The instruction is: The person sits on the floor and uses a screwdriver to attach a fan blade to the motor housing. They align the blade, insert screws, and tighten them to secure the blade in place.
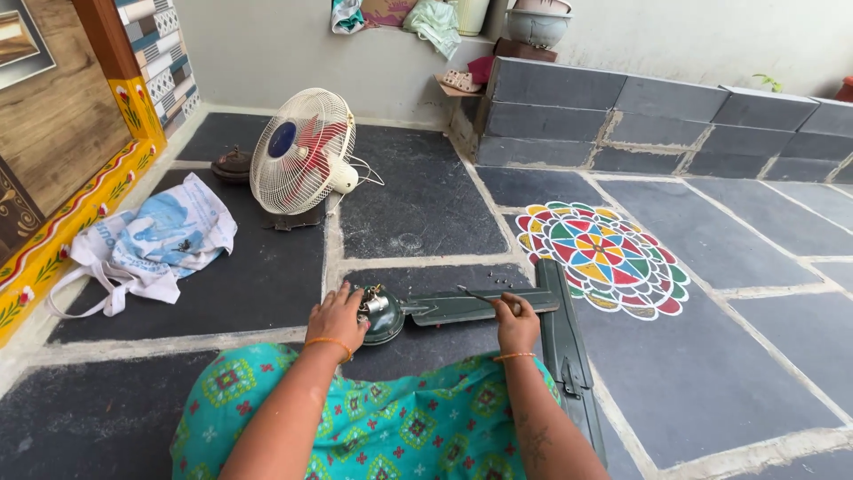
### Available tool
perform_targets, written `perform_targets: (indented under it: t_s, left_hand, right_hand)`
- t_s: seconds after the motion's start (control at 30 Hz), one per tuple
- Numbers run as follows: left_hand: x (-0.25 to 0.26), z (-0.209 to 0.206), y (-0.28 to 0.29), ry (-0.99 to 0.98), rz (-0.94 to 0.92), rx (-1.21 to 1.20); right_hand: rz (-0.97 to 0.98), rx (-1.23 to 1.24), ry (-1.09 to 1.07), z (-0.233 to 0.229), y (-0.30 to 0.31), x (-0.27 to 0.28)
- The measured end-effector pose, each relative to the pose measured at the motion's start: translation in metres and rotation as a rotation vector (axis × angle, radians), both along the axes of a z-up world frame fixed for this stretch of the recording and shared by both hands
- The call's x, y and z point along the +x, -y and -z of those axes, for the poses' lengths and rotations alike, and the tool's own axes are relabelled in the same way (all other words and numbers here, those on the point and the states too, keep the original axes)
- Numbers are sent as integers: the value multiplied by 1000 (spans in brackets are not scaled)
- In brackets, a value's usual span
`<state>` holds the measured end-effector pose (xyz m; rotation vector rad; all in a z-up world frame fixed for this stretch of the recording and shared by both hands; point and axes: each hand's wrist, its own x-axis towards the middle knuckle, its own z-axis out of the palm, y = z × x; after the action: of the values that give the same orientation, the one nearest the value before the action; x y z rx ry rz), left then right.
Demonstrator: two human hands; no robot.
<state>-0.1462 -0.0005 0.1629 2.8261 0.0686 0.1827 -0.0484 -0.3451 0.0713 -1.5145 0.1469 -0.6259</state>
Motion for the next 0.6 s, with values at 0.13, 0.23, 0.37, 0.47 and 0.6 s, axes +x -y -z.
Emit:
perform_targets:
  t_s: [0.13,0.23,0.37,0.47,0.6]
  left_hand:
    - [-17,-16,-8,-442,-95,266]
    - [-15,-12,-24,-573,-104,267]
    - [-8,12,-42,-207,-78,394]
    - [6,8,-64,66,-135,625]
    - [27,-30,-117,478,-202,958]
  right_hand:
    - [-67,41,77,-15,-8,-7]
    - [-51,20,74,-32,-16,-11]
    - [-31,-8,46,-49,-33,-22]
    - [-100,56,144,-61,-44,-27]
    - [-169,121,200,-76,-67,-41]
